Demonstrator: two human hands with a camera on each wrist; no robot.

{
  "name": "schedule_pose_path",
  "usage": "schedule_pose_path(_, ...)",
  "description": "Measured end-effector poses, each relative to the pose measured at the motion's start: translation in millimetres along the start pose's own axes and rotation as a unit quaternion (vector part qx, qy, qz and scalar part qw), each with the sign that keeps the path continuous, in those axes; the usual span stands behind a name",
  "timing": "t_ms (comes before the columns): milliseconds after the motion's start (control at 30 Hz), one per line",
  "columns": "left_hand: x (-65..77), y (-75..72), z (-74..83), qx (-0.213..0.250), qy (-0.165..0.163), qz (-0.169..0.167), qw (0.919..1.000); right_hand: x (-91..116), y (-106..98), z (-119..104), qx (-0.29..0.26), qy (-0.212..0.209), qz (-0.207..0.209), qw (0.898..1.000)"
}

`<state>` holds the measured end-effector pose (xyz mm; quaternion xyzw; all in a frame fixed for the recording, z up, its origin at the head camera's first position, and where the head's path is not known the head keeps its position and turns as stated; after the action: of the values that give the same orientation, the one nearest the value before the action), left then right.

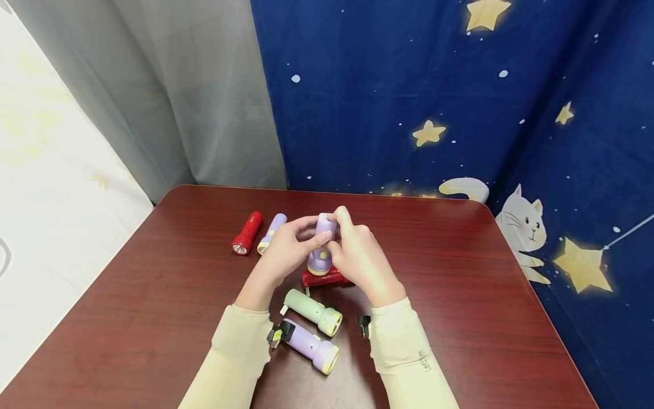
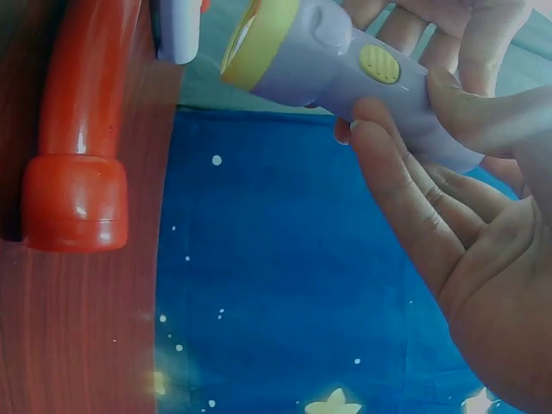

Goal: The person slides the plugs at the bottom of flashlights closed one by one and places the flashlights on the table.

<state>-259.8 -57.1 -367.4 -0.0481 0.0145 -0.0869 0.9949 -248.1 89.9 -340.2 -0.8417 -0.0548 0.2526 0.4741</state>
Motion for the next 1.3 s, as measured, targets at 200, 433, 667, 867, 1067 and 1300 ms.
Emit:
schedule_pose_path(200,3.1,2.4,-1.7,0.030,-0.001,-0.030,0.9991,0.6,-2.9,8.0,-0.026,0.045,0.012,0.999)
schedule_pose_path(433,3.0,12.9,-3.0,-0.117,0.028,-0.013,0.9926,-0.6,-3.2,17.3,-0.032,0.112,0.020,0.993)
schedule_pose_path(667,-1.1,14.8,3.4,-0.208,0.011,0.048,0.9768,0.3,6.6,20.4,-0.058,0.137,-0.030,0.988)
schedule_pose_path(867,-20.2,-5.0,0.2,-0.225,-0.009,0.050,0.9731,4.5,17.4,21.0,-0.026,0.124,-0.111,0.986)
schedule_pose_path(1067,-55.2,-33.4,-3.9,-0.310,-0.054,0.065,0.9471,23.7,46.6,8.5,0.038,0.030,-0.248,0.968)
schedule_pose_path(1300,-82.3,-25.7,-26.4,-0.431,-0.051,0.068,0.8981,40.7,71.1,-5.6,0.049,-0.028,-0.327,0.943)
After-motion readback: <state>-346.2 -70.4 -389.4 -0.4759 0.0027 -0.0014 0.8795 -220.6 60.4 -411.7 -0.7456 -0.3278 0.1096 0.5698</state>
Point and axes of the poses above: each hand's wrist, its own x-axis away from the middle knuckle, its own y-axis out of the palm, z = x × y, the point moved 6 cm from there along -x, towards the middle knuckle, and after that the axes turned 13 degrees about x, right-handed, at the moved point
